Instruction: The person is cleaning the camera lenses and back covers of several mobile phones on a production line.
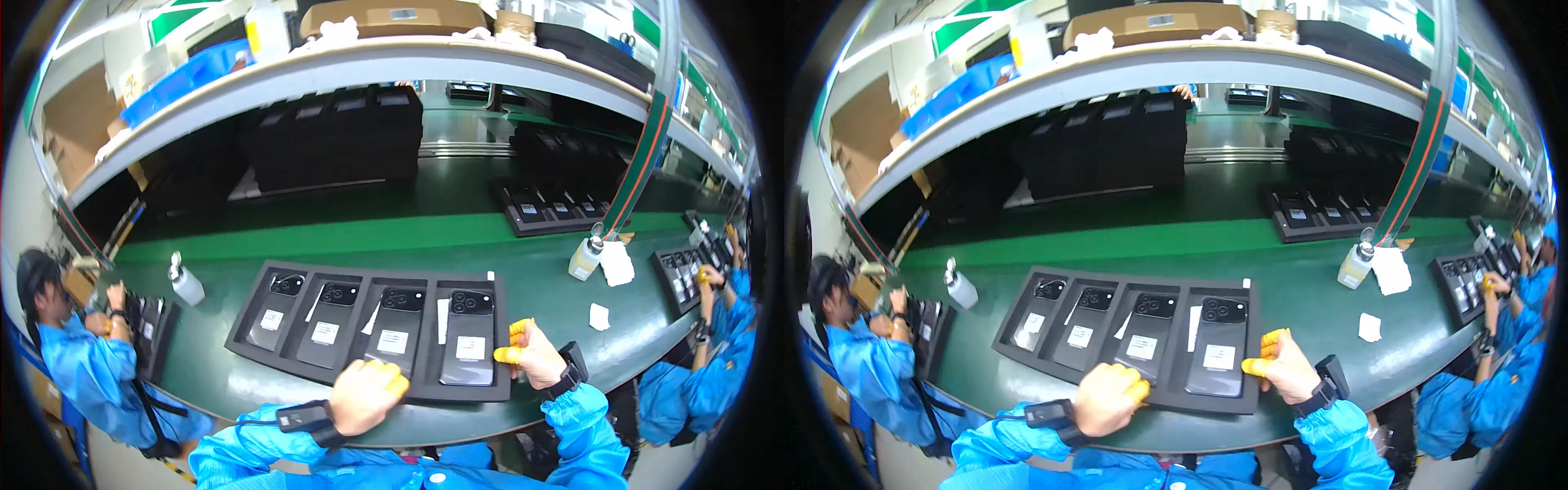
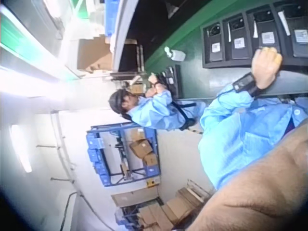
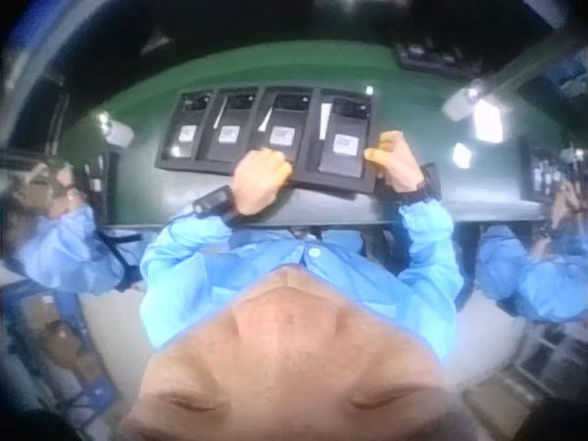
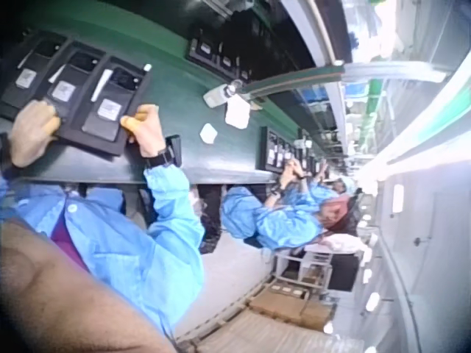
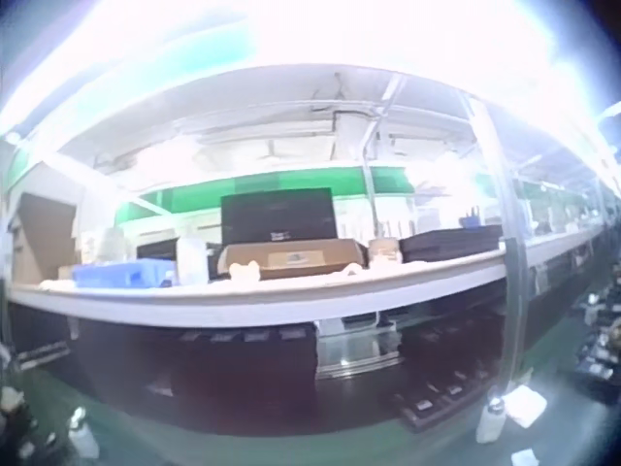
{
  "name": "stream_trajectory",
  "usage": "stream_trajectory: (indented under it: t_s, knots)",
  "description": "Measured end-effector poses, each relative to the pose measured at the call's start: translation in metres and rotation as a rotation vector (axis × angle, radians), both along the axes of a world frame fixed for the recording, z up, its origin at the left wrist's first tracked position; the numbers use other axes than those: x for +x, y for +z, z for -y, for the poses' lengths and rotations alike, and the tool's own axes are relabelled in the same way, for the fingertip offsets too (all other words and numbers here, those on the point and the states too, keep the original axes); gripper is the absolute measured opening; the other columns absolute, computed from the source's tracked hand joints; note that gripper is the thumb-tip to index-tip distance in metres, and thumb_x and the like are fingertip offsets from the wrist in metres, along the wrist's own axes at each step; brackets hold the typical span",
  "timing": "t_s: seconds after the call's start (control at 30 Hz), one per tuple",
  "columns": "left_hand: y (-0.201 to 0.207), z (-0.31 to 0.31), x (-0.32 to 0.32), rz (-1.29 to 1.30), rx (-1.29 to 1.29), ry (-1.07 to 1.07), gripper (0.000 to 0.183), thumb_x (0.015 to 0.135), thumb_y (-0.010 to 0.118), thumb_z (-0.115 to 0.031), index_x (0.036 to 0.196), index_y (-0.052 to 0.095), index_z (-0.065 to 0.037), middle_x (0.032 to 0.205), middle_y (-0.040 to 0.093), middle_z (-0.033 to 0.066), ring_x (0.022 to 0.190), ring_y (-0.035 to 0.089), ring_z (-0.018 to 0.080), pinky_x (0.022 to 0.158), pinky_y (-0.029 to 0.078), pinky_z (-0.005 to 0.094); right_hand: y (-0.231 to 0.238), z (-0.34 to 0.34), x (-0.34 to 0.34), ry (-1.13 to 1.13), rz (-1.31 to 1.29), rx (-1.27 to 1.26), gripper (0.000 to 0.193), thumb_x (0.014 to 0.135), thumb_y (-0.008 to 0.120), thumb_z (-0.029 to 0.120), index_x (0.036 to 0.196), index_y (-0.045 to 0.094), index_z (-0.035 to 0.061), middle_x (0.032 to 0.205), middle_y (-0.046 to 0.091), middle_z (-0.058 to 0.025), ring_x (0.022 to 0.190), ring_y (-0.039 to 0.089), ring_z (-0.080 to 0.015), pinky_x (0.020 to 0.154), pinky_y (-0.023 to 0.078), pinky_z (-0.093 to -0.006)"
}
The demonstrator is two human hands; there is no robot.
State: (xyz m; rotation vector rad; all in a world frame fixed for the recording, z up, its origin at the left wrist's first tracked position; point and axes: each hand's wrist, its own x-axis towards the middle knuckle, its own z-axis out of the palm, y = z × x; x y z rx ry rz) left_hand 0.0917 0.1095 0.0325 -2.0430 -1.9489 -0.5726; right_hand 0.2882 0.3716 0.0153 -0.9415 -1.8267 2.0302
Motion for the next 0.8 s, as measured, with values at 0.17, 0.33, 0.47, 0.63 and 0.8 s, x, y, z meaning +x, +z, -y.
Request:
stream_trajectory:
  t_s: [0.17,0.33,0.47,0.63,0.8]
  knots:
    - [0.019,-0.002,0.041,0.33,-0.219,0.015,0.075,0.07,0.082,-0.045,0.133,0.061,-0.01,0.105,0.063,0.0101,0.1,0.064,0.0298,0.085,0.054,0.0395,0.001,-0.022,0.053,-0.105,0.297,1.042,0.05,0.085,0.08,0.02,0.123,0.059,-0.0036,0.117,0.059,-0.0187,0.086,0.064,-0.025,0.072,0.055,-0.0383]
    - [0.019,0.048,-0.036,0.25,0.196,0.548,0.047,0.076,0.084,-0.023,0.116,0.066,-0.006,0.109,0.062,0.0173,0.102,0.062,0.0379,0.086,0.054,0.0443,0.005,-0.012,0.055,-0.245,0.397,1.065,0.047,0.081,0.082,0.018,0.119,0.063,-0.0023,0.113,0.061,-0.0199,0.086,0.063,-0.03,0.077,0.053,-0.0399]
    - [-0.028,0.113,-0.104,0.031,0.286,1.039,0.037,0.082,0.078,-0.01,0.114,0.064,0.0,0.112,0.061,0.0206,0.104,0.059,0.0416,0.092,0.047,0.047,-0.017,0.023,0.042,-0.231,0.366,1.243,0.037,0.082,0.081,0.013,0.111,0.065,-0.0046,0.102,0.064,-0.0171,0.078,0.064,-0.0282,0.07,0.053,-0.0372]
    - [-0.053,0.124,-0.127,0.339,0.176,1.076,0.038,0.086,0.077,-0.02,0.112,0.067,0.006,0.105,0.064,0.0249,0.098,0.063,0.0447,0.088,0.05,0.0498,-0.032,0.028,0.022,-0.363,0.334,1.113,0.031,0.083,0.078,0.011,0.106,0.065,-0.0045,0.098,0.062,-0.0171,0.079,0.064,-0.0318,0.072,0.052,-0.0407]
    - [-0.064,0.127,-0.125,0.276,0.254,1.032,0.031,0.089,0.071,-0.01,0.114,0.066,0.007,0.108,0.063,0.0265,0.098,0.061,0.0481,0.087,0.049,0.05,-0.029,0.034,0.018,-0.403,0.244,1.171,0.025,0.082,0.074,0.006,0.103,0.064,-0.0036,0.095,0.06,-0.0173,0.078,0.063,-0.0331,0.069,0.051,-0.0414]
